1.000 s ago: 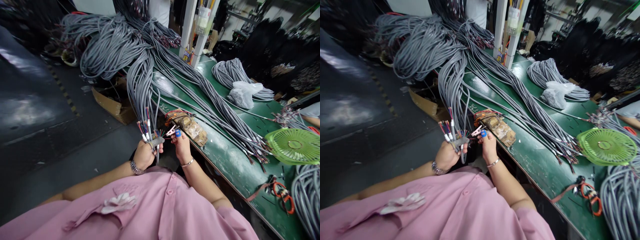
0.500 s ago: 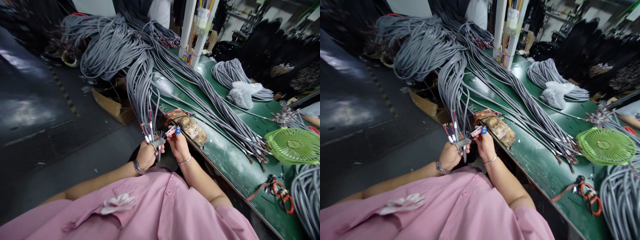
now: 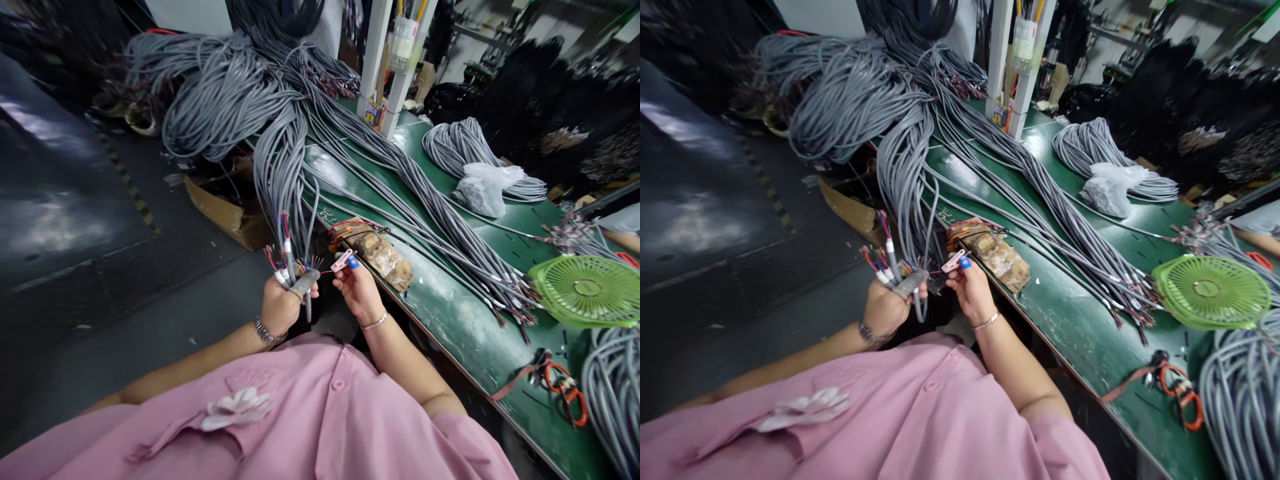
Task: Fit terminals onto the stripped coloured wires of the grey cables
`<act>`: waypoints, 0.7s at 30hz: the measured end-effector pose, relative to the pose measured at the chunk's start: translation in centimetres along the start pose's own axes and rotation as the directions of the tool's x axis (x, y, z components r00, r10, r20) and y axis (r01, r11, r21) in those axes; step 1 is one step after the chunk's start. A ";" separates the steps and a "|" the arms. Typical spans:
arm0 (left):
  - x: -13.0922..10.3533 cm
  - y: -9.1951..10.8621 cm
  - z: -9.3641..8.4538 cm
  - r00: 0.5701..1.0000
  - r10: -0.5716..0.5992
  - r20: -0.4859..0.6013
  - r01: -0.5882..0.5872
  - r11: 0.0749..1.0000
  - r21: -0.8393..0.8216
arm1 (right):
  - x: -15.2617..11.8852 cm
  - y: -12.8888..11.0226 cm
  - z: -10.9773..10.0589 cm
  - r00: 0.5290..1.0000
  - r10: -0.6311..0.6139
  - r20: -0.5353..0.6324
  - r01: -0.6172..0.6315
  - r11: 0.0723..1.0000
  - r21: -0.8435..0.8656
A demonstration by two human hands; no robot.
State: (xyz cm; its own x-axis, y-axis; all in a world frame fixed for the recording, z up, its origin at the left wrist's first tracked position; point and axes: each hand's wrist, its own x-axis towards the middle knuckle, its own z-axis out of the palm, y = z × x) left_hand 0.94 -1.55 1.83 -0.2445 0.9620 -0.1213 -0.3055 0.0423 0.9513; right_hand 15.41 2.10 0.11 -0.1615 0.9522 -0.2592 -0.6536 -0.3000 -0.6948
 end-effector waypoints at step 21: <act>1.2 0.6 -0.1 0.938 0.321 0.134 -0.346 0.827 0.443 | 1.7 0.9 0.1 0.996 -0.058 -0.075 0.060 0.998 0.021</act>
State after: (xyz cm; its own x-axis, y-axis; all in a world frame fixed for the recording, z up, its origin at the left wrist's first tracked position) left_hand 0.35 -0.36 2.20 -0.2042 0.9517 0.2292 0.2394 -0.1784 0.9544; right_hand 14.48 3.44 -0.92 -0.0676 0.9610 -0.2681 -0.6778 -0.2414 -0.6945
